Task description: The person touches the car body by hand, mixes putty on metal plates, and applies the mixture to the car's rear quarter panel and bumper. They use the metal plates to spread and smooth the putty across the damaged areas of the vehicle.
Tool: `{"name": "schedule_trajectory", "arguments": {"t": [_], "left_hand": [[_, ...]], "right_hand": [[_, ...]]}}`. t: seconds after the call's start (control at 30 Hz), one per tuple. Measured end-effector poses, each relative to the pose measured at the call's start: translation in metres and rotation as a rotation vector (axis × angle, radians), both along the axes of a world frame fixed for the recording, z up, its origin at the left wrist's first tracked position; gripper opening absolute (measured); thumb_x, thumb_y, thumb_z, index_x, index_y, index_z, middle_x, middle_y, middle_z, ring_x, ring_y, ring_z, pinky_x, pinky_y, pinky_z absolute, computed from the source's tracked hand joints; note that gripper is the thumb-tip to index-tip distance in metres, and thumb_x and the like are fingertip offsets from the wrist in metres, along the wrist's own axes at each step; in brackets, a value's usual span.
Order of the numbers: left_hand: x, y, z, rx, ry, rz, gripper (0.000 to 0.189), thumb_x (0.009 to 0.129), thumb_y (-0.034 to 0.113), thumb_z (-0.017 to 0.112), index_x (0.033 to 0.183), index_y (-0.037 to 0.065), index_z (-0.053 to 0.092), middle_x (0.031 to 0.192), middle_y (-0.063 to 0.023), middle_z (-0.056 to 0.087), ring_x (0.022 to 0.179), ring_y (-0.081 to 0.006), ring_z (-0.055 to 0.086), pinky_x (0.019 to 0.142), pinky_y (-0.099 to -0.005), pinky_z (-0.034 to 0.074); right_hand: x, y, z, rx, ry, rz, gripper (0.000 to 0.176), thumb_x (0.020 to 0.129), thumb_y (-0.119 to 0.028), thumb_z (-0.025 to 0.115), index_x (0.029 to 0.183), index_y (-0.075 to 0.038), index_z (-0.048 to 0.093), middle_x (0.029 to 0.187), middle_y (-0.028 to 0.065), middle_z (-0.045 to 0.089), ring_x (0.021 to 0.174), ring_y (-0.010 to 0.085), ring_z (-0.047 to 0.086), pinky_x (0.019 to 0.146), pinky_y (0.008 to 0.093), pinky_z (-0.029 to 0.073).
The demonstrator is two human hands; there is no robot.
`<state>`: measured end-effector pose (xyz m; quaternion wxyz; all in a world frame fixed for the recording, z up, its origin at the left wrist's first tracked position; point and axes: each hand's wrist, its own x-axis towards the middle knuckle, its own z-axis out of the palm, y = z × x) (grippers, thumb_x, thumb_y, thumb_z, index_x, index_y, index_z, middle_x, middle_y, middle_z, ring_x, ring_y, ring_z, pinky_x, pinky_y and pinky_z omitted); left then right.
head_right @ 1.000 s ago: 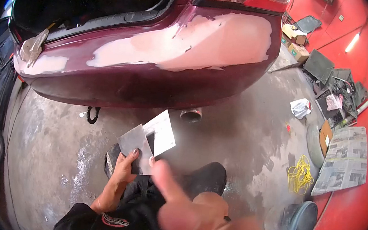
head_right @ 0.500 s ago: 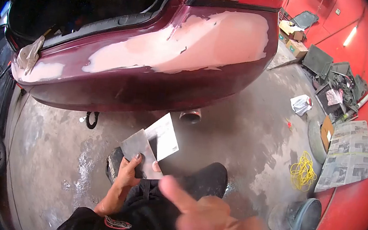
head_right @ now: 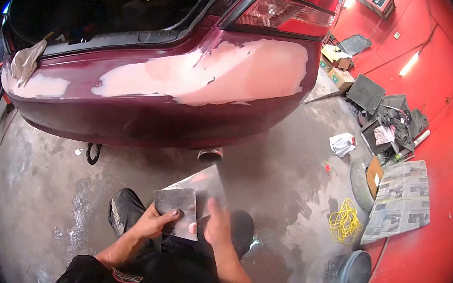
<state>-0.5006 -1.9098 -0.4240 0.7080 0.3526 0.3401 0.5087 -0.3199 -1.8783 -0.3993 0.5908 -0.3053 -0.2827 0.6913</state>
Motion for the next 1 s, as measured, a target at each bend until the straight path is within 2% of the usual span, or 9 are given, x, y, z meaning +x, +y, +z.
{"name": "schedule_trajectory", "arguments": {"t": [0.07, 0.17, 0.2, 0.23, 0.3, 0.37, 0.43, 0.63, 1.0], "left_hand": [[-0.014, 0.006, 0.002, -0.056, 0.058, -0.048, 0.034, 0.093, 0.021, 0.071, 0.120, 0.002, 0.063, 0.111, -0.0037, 0.068, 0.101, -0.0155, 0.063, 0.090, -0.0335, 0.050], [-0.042, 0.030, 0.035, -0.105, -0.012, 0.255, 0.038, 0.092, 0.017, 0.069, 0.126, 0.005, 0.057, 0.115, -0.0079, 0.067, 0.103, -0.0209, 0.066, 0.090, -0.0404, 0.055], [-0.056, 0.040, 0.051, -0.125, -0.132, 0.290, 0.041, 0.092, 0.018, 0.069, 0.126, 0.000, 0.055, 0.115, -0.0118, 0.066, 0.101, -0.0233, 0.067, 0.087, -0.0402, 0.057], [-0.067, 0.046, 0.069, -0.116, -0.160, 0.330, 0.038, 0.093, 0.017, 0.067, 0.125, 0.001, 0.057, 0.113, -0.0117, 0.067, 0.098, -0.0233, 0.069, 0.083, -0.0408, 0.058], [-0.097, 0.065, 0.084, -0.061, 0.002, 0.254, 0.033, 0.093, 0.019, 0.067, 0.118, -0.001, 0.061, 0.107, -0.0099, 0.069, 0.089, -0.0196, 0.070, 0.075, -0.0381, 0.059], [-0.106, 0.076, 0.103, 0.014, 0.073, 0.225, 0.033, 0.093, 0.025, 0.068, 0.114, -0.001, 0.065, 0.098, -0.0066, 0.070, 0.078, -0.0141, 0.067, 0.068, -0.0307, 0.056], [-0.116, 0.084, 0.112, 0.057, 0.178, 0.126, 0.034, 0.093, 0.026, 0.069, 0.113, -0.001, 0.066, 0.099, -0.0067, 0.070, 0.081, -0.0131, 0.066, 0.069, -0.0299, 0.055], [-0.103, 0.076, 0.141, 0.190, 0.291, 0.031, 0.036, 0.093, 0.027, 0.070, 0.114, -0.001, 0.067, 0.103, -0.0071, 0.070, 0.090, -0.0130, 0.065, 0.079, -0.0306, 0.052], [-0.108, 0.079, 0.145, 0.244, 0.409, 0.018, 0.032, 0.091, 0.027, 0.071, 0.106, -0.002, 0.070, 0.094, -0.0055, 0.071, 0.081, -0.0104, 0.064, 0.073, -0.0280, 0.051]], "right_hand": [[0.003, 0.011, 0.011, -0.023, 0.070, -0.143, 0.041, 0.099, -0.024, 0.058, 0.134, -0.004, 0.049, 0.118, 0.0081, 0.062, 0.097, 0.0185, 0.065, 0.079, 0.0356, 0.055], [0.037, 0.027, 0.019, 0.065, -0.034, -0.344, 0.038, 0.097, -0.011, 0.061, 0.133, -0.007, 0.052, 0.114, 0.0023, 0.065, 0.100, 0.0131, 0.062, 0.079, 0.0317, 0.053], [0.029, 0.031, 0.029, 0.315, -0.150, -0.371, 0.037, 0.096, -0.003, 0.058, 0.133, -0.005, 0.054, 0.121, 0.0027, 0.064, 0.106, 0.0161, 0.062, 0.092, 0.0333, 0.051], [0.046, 0.031, 0.015, 0.458, -0.475, -0.336, 0.039, 0.090, 0.001, 0.065, 0.128, -0.003, 0.059, 0.133, 0.0074, 0.059, 0.118, 0.0248, 0.059, 0.109, 0.0431, 0.040], [0.044, 0.023, 0.065, 1.221, -1.299, -0.122, 0.038, 0.086, -0.005, 0.069, 0.123, -0.009, 0.065, 0.136, 0.0111, 0.058, 0.124, 0.0299, 0.056, 0.115, 0.0538, 0.029], [0.036, 0.025, 0.071, 1.563, -1.518, -0.180, 0.039, 0.085, -0.012, 0.069, 0.124, -0.014, 0.065, 0.136, 0.0126, 0.058, 0.125, 0.0338, 0.055, 0.116, 0.0589, 0.024], [0.032, 0.026, 0.079, 1.772, -1.630, -0.209, 0.039, 0.087, -0.016, 0.066, 0.125, -0.019, 0.065, 0.136, 0.0129, 0.058, 0.125, 0.0364, 0.055, 0.115, 0.0618, 0.024], [0.018, 0.030, 0.108, 1.927, -1.658, -0.108, 0.039, 0.091, -0.019, 0.060, 0.130, -0.018, 0.060, 0.139, 0.0129, 0.055, 0.124, 0.0377, 0.056, 0.094, 0.0545, 0.050], [-0.005, 0.028, 0.133, 2.030, -1.800, 0.073, 0.033, 0.091, -0.019, 0.056, 0.123, -0.011, 0.062, 0.134, 0.0170, 0.057, 0.123, 0.0372, 0.056, 0.089, 0.0497, 0.054]]}}
